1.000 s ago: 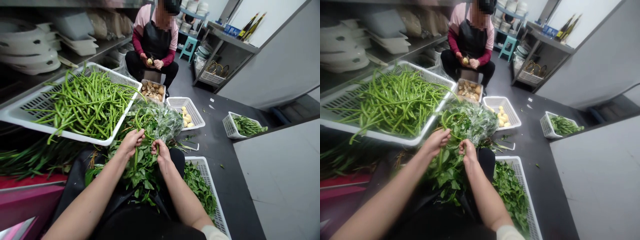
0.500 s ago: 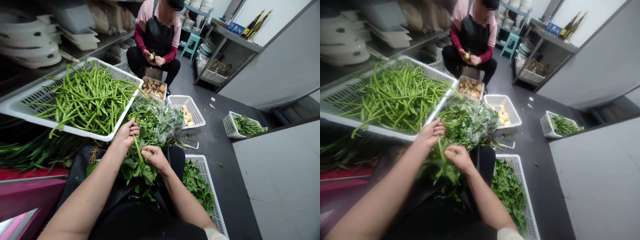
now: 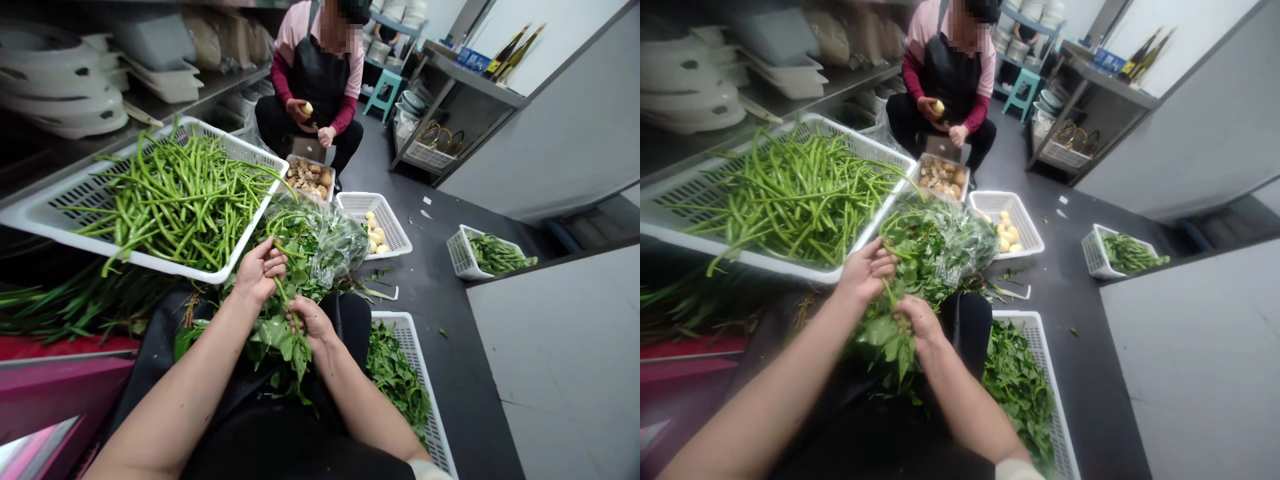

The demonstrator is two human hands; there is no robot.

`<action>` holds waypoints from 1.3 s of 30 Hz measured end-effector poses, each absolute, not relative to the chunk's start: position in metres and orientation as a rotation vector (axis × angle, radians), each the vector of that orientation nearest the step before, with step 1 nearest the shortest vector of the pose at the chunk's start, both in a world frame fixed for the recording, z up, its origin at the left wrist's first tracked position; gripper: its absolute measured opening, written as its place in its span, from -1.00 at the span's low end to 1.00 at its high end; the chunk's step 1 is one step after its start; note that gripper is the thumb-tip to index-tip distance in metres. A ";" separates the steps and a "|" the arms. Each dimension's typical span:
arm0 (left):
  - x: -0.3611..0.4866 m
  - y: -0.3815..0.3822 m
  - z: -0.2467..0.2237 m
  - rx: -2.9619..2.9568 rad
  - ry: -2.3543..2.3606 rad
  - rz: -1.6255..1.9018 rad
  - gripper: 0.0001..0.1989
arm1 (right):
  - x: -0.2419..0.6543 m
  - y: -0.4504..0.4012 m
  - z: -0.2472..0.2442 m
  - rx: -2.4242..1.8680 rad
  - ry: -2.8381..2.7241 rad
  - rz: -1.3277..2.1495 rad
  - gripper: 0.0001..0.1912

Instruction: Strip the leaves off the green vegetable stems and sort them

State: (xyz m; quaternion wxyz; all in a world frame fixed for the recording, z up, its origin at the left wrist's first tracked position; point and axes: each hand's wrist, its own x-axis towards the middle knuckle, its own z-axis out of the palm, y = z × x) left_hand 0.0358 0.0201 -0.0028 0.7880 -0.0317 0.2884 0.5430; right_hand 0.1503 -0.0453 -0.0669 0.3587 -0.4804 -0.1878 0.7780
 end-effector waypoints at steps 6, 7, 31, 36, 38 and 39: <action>0.048 0.010 -0.013 0.047 0.738 1.175 -0.64 | 0.143 -0.029 -0.081 -1.432 -0.385 1.861 -0.76; 0.049 0.009 -0.014 0.050 0.743 1.167 -0.64 | 0.143 -0.027 -0.082 -1.441 -0.405 1.839 -0.74; -0.002 0.004 -0.036 1.521 1.409 0.416 -0.71 | 0.338 -0.123 -0.069 -2.131 -1.979 0.553 -0.67; 0.010 0.012 -0.051 2.128 1.610 -0.230 -0.34 | 0.305 -0.062 -0.054 -1.789 -2.036 0.602 -0.71; 0.029 0.023 -0.063 2.209 1.551 -0.313 -0.27 | 0.293 -0.025 -0.047 -1.729 -2.088 0.632 -0.73; 0.040 0.030 -0.071 2.209 1.534 -0.306 -0.26 | 0.285 -0.003 -0.046 -1.724 -2.123 0.637 -0.73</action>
